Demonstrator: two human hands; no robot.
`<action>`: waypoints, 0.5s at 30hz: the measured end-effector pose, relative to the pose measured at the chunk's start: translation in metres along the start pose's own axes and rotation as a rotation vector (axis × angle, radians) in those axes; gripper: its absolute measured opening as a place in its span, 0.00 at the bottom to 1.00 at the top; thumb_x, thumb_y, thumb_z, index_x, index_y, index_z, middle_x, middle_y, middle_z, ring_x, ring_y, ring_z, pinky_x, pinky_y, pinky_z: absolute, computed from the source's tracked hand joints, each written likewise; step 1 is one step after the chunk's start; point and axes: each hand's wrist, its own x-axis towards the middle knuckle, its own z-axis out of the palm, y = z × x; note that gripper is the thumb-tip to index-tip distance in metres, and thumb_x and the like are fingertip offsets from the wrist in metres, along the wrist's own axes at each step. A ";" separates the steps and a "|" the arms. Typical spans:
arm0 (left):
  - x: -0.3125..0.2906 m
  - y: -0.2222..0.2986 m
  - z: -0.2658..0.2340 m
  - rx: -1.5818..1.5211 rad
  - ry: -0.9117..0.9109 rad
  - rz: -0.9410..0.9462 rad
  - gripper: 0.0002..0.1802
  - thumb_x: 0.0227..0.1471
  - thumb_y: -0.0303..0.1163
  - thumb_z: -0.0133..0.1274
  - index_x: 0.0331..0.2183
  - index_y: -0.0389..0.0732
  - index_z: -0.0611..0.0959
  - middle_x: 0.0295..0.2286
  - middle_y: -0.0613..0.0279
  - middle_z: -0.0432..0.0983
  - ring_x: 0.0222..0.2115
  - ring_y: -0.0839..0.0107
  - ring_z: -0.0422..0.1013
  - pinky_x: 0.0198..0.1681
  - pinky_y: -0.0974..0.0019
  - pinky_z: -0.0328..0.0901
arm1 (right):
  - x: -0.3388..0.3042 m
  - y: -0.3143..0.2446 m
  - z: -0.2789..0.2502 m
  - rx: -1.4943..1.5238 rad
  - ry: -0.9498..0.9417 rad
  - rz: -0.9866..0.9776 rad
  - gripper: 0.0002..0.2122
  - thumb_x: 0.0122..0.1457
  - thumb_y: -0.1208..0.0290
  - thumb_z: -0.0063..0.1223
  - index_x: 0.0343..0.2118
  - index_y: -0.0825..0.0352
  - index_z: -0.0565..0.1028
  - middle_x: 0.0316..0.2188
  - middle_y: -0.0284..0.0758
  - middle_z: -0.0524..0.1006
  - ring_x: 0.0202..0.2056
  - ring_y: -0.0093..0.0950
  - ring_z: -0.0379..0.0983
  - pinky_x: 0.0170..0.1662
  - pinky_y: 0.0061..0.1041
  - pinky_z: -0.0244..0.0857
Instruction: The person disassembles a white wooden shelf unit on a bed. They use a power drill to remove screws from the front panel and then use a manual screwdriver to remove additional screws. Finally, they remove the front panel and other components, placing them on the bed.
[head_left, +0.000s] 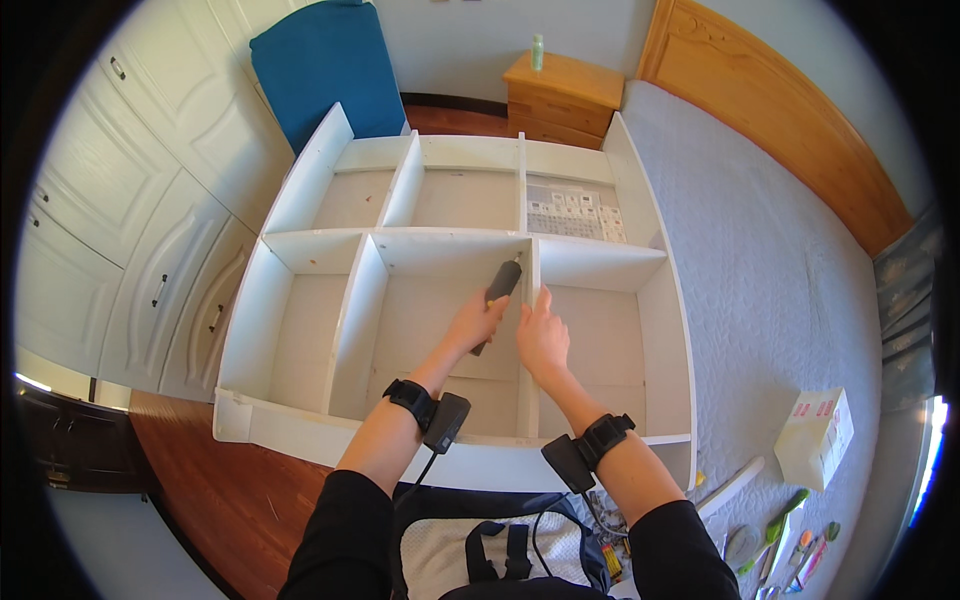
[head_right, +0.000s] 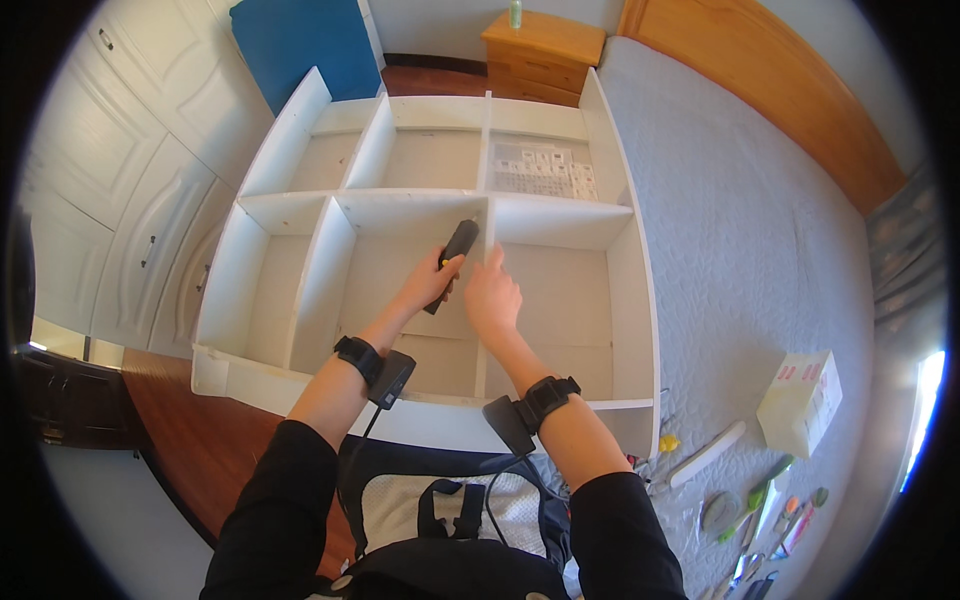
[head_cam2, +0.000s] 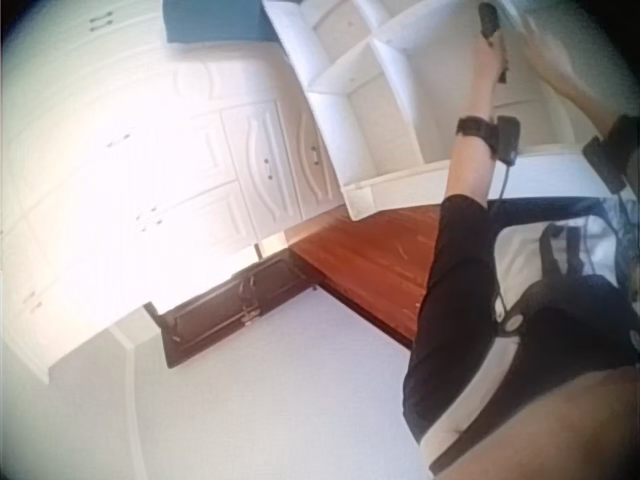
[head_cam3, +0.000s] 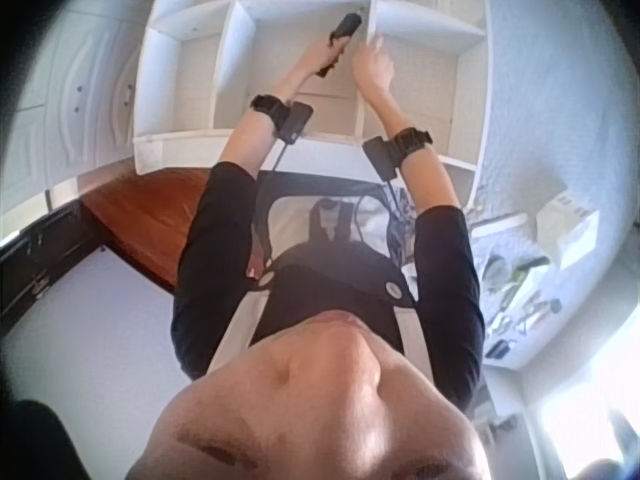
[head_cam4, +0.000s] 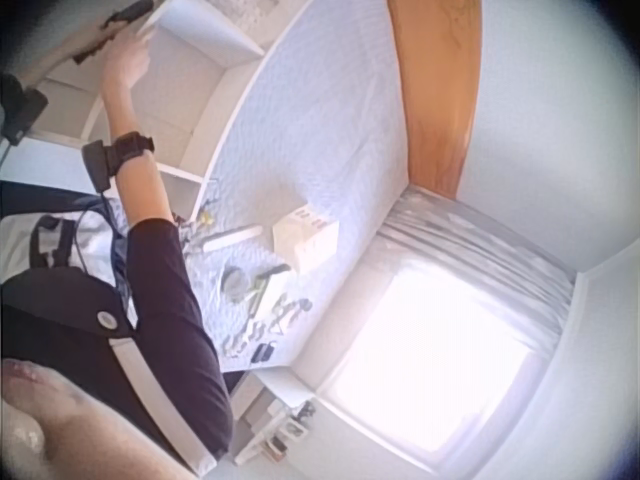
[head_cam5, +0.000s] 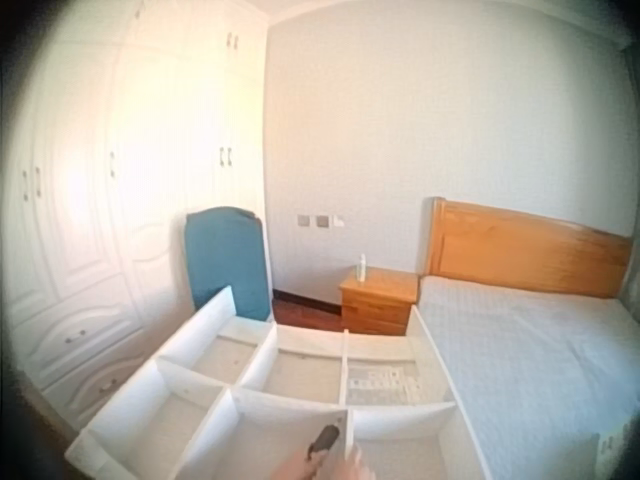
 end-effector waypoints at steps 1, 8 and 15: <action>0.000 0.000 0.000 -0.048 -0.012 -0.008 0.25 0.56 0.46 0.49 0.45 0.34 0.70 0.22 0.59 0.73 0.15 0.73 0.69 0.18 0.68 0.65 | 0.001 0.001 0.001 -0.013 -0.003 0.007 0.21 0.62 0.64 0.41 0.56 0.62 0.55 0.33 0.49 0.78 0.34 0.50 0.75 0.37 0.46 0.67; 0.002 0.005 -0.009 -0.124 -0.072 -0.059 0.22 0.56 0.45 0.51 0.41 0.34 0.72 0.22 0.64 0.71 0.16 0.77 0.67 0.17 0.71 0.64 | 0.006 0.006 0.005 -0.008 0.004 -0.014 0.22 0.62 0.63 0.40 0.57 0.64 0.54 0.29 0.48 0.78 0.32 0.49 0.75 0.35 0.45 0.68; -0.003 0.018 -0.018 -0.136 -0.099 -0.084 0.19 0.58 0.45 0.50 0.36 0.37 0.74 0.23 0.65 0.73 0.17 0.79 0.67 0.18 0.72 0.64 | 0.003 0.004 0.005 0.052 0.025 -0.016 0.21 0.62 0.63 0.40 0.56 0.64 0.55 0.27 0.51 0.77 0.31 0.53 0.74 0.35 0.49 0.67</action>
